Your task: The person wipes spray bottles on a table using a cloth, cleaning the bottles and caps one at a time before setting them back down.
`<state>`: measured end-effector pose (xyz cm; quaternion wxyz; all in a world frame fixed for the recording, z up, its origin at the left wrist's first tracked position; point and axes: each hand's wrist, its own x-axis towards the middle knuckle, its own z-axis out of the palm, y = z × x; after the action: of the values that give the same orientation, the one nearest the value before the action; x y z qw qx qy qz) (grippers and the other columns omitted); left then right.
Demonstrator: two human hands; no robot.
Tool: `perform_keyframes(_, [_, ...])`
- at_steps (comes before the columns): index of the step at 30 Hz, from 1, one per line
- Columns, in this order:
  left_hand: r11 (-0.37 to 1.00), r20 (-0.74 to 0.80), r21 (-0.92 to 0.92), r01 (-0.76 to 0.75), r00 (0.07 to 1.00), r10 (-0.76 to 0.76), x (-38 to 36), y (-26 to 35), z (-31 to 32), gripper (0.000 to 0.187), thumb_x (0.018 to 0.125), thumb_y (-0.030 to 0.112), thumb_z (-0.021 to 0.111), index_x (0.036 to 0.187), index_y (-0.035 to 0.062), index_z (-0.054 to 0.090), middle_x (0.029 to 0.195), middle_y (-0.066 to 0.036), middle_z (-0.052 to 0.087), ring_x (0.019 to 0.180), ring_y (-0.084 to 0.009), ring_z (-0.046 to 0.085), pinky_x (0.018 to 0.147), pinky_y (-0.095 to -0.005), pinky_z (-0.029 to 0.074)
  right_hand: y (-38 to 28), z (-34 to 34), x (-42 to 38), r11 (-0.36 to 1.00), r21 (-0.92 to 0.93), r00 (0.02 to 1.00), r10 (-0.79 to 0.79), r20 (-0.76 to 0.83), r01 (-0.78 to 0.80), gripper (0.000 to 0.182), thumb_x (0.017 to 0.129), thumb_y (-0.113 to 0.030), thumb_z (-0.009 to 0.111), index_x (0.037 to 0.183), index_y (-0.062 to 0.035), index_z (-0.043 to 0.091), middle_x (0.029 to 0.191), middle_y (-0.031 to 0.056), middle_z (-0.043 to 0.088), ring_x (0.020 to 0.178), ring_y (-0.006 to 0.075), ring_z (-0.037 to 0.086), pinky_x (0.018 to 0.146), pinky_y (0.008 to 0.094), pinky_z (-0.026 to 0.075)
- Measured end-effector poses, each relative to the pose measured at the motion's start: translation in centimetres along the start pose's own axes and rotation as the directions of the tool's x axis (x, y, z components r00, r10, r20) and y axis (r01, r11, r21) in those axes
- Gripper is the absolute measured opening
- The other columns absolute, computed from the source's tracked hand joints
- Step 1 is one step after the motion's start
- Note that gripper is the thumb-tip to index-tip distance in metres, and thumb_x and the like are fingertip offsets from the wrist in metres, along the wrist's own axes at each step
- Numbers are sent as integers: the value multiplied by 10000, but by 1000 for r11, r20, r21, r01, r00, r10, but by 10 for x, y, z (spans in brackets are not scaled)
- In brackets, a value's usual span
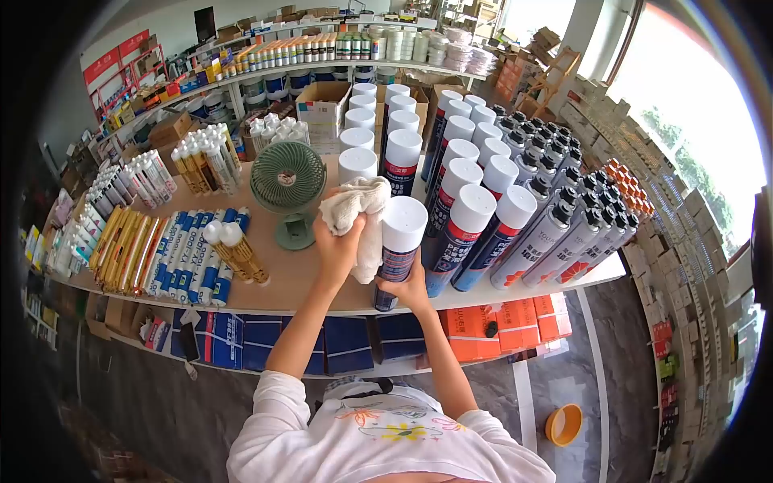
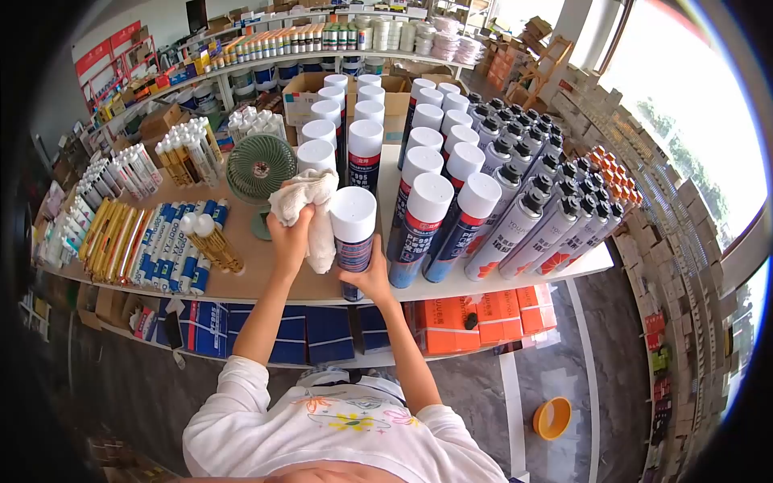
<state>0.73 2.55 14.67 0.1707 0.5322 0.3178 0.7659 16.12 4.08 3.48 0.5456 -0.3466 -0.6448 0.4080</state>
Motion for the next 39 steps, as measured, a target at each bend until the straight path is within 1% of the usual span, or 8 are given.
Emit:
perform_keyframes(2, [936,31,23,351,936,-351,1,-5,-5,328,817,-15,644,1142,-17,602,1057,-61,651,947,-118,604,836,-277,490,-1,-1,0,999,29,1000,16,-8,-16,798,570,-235,884,1177,-26,408,1056,181,634,984,265,638,866,389,502])
perform_keyframes(5, [903,84,126,412,902,-423,-10,-15,-15,326,805,-27,645,1128,-15,606,997,-50,670,879,-107,615,783,-272,507,3,-2,-2,998,57,1000,16,-22,-15,797,577,-219,879,1187,-24,406,1076,187,629,993,263,639,872,386,504])
perform_keyframes(18, [917,231,193,349,892,-388,-25,1,-43,242,787,-37,671,1022,5,635,993,-57,673,920,-125,627,833,-279,494,6,13,-4,999,-35,996,11,-91,-14,782,597,-242,873,1186,-24,407,1038,178,626,938,263,641,841,376,506])
perform_keyframes(21, [972,165,57,226,959,-233,-17,26,-29,295,753,-25,676,1042,35,677,1092,-89,642,1004,-178,610,883,-314,480,3,18,-7,997,-74,990,-10,-139,-1,762,606,-241,864,1179,-12,416,1028,182,621,931,270,638,836,381,503])
perform_keyframes(23, [892,333,279,-356,907,258,-13,26,-30,354,706,20,685,1051,85,727,1171,-108,606,1081,-245,566,930,-370,458,2,17,-8,997,-76,991,2,-132,-12,766,608,-242,867,1174,-5,409,1020,183,616,924,271,633,839,385,500])
perform_keyframes(24, [829,388,351,-436,873,295,-16,24,-34,313,720,94,738,1033,80,738,1195,-125,587,1098,-316,535,925,-410,449,1,17,-8,998,-65,992,17,-125,-26,766,616,-230,871,1171,1,397,1028,186,608,936,277,630,844,389,496])
perform_keyframes(32, [816,510,420,-398,847,150,-66,-20,-55,421,654,22,756,1054,154,742,1232,-61,597,1100,-290,536,923,-404,467,-10,33,-5,988,-106,947,74,-313,-112,815,642,-259,910,1192,24,379,1093,204,570,1023,316,603,880,406,478])
perform_keyframes(39, [703,452,422,-573,805,385,-36,21,-29,386,648,76,791,1028,135,754,1190,-72,614,1058,-299,561,871,-410,491,-6,46,-17,980,-197,954,-43,-295,-17,715,783,-113,760,1333,50,334,1242,225,444,1189,368,464,1027,417,373])
